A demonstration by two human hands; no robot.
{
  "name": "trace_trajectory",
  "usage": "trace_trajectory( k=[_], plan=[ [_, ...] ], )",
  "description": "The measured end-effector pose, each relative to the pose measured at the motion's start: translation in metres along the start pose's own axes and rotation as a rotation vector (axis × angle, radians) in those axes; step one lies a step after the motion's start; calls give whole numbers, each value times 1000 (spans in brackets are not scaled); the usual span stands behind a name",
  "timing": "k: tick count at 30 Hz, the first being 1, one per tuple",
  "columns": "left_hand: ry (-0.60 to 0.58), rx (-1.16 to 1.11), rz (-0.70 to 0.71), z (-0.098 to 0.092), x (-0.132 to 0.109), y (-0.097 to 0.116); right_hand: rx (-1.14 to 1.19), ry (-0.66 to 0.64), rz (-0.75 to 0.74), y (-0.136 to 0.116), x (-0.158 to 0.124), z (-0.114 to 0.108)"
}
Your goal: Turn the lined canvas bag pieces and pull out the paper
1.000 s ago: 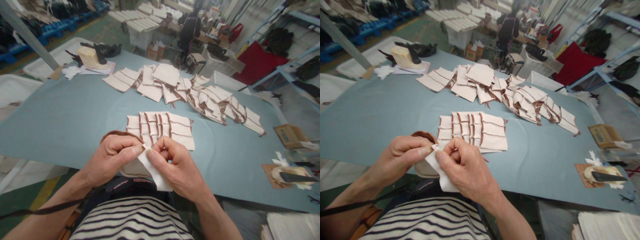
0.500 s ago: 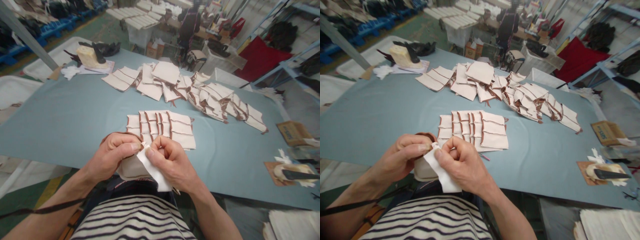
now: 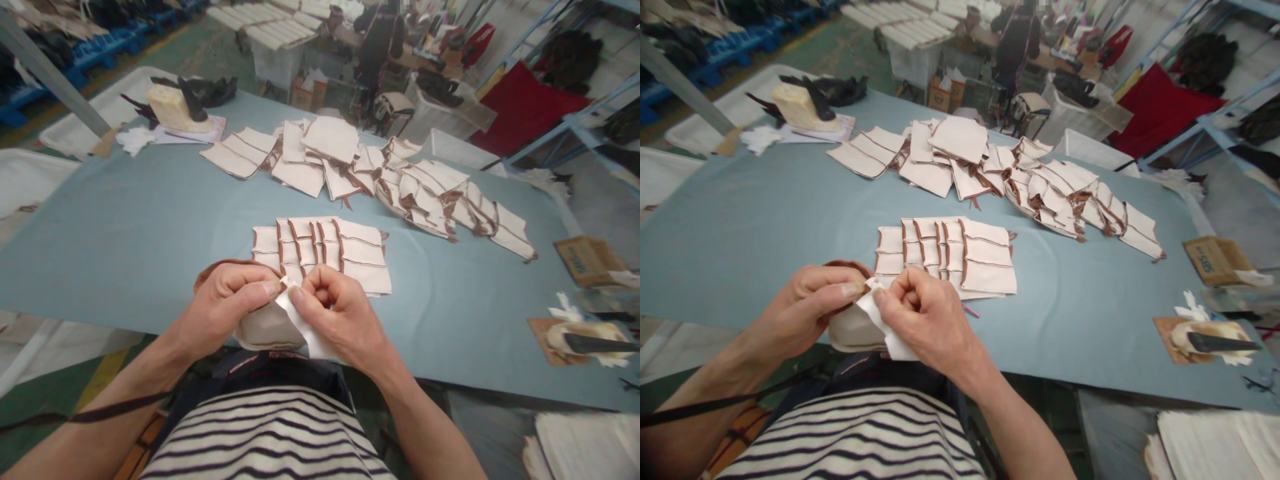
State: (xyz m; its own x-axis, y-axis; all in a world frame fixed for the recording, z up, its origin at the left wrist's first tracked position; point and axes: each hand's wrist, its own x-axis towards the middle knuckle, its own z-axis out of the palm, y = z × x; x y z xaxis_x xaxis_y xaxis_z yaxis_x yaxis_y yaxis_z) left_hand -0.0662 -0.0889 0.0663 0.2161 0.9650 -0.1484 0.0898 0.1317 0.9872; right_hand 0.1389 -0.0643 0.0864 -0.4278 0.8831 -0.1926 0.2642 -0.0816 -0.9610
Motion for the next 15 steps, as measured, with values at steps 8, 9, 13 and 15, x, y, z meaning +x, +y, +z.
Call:
trace_trajectory(
  k=[8,9,13,15],
  plan=[
    [45,93,18,3,-3,11,-124,117,-80,-1,1,9],
    [57,122,35,5,-3,15,-126,125,-81,0,0,10],
    [120,231,58,15,-2,30,-67,91,-46,6,1,10],
    [143,308,85,19,-4,34,-2,36,-10,10,4,7]
  ],
)
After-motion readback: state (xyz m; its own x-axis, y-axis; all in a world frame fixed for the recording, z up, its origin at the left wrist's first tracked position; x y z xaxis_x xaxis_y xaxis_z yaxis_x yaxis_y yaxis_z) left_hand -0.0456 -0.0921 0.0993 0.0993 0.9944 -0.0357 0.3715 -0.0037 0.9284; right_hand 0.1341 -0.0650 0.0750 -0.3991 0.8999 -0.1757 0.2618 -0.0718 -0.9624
